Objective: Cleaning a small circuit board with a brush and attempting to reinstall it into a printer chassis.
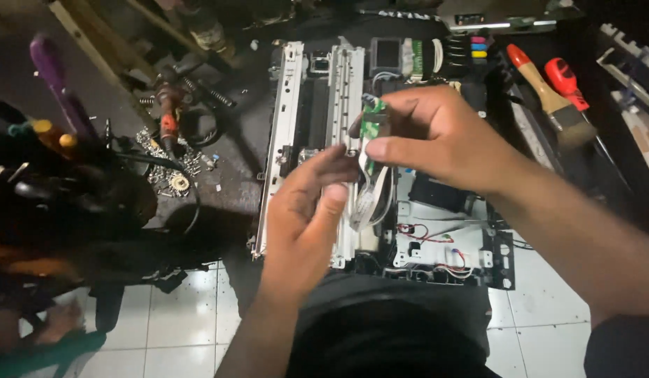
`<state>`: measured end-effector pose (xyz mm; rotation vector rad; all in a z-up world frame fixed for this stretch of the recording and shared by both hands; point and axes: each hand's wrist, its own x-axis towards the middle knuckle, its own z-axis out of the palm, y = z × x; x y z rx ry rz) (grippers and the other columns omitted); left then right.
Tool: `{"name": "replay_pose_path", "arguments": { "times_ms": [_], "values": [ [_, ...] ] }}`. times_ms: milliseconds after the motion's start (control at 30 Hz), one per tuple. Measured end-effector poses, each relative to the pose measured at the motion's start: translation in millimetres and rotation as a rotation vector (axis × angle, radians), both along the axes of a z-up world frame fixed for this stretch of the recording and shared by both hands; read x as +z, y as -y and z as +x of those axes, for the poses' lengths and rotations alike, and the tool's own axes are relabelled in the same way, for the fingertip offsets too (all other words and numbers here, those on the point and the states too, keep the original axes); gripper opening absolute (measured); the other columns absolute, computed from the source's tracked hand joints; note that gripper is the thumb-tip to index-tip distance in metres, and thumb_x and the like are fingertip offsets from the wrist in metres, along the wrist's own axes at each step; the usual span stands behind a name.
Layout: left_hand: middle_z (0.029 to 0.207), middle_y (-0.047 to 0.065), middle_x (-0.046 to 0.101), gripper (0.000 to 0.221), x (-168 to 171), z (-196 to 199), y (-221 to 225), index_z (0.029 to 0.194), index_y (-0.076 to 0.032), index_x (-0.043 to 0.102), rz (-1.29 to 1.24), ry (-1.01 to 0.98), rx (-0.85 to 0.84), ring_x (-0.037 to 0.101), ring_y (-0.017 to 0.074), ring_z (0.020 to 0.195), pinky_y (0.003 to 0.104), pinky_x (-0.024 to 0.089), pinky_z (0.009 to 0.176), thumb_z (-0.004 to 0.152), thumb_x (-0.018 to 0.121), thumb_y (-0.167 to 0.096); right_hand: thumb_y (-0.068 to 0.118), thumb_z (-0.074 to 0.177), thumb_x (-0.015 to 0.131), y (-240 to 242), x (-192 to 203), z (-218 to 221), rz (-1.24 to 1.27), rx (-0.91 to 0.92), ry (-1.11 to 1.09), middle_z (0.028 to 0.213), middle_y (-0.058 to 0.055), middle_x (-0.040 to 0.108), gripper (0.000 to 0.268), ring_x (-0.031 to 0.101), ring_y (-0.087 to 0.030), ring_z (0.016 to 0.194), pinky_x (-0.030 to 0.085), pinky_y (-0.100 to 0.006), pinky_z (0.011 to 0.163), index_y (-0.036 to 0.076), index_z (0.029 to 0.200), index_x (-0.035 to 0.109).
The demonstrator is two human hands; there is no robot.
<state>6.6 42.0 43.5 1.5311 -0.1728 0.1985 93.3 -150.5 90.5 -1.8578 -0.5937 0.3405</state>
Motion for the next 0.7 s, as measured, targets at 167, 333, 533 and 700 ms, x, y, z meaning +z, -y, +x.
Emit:
{"name": "replay_pose_path", "arguments": {
  "times_ms": [167,333,533,700],
  "values": [
    [0.137,0.018,0.062,0.067,15.6,-0.8,15.5,0.150,-0.003,0.040,0.277,0.049,-0.013,0.069,0.0274,0.122,0.043,0.058,0.105,0.096,0.060,-0.037,0.025,0.092,0.070,7.7,2.1,-0.8,-0.001,-0.041,-0.005,0.078,0.003,0.065,0.012,0.058,-0.009,0.068,0.050,-0.026,0.068,0.014,0.086,0.070],
    [0.136,0.015,0.066,0.057,-2.0,8.7,24.3,0.142,-0.002,0.054,0.030,0.008,-0.140,0.066,0.0246,0.125,0.038,0.055,0.110,0.088,0.071,-0.010,0.024,0.088,0.076,18.6,3.6,-14.9,0.020,-0.002,0.143,0.082,0.001,0.064,0.016,0.058,-0.011,0.075,0.047,-0.027,0.069,0.010,0.092,0.071],
    [0.131,0.017,0.071,0.070,-7.8,12.9,28.3,0.136,0.005,0.060,-0.129,-0.166,-0.305,0.069,0.0271,0.124,0.040,0.054,0.111,0.072,0.085,-0.012,0.026,0.083,0.084,42.8,-3.6,-28.9,0.063,-0.024,0.122,0.077,0.003,0.052,0.024,0.050,-0.010,0.071,0.041,-0.026,0.069,0.011,0.084,0.066],
    [0.119,0.015,0.079,0.070,-10.1,10.9,38.7,0.128,0.003,0.069,-0.048,-0.345,-0.059,0.075,0.0246,0.115,0.037,0.061,0.103,0.062,0.088,-0.009,0.033,0.082,0.082,52.4,-7.6,-29.7,0.063,0.019,0.066,0.081,0.004,0.050,0.026,0.048,-0.010,0.074,0.037,-0.025,0.071,0.012,0.095,0.072]
  ]
}}
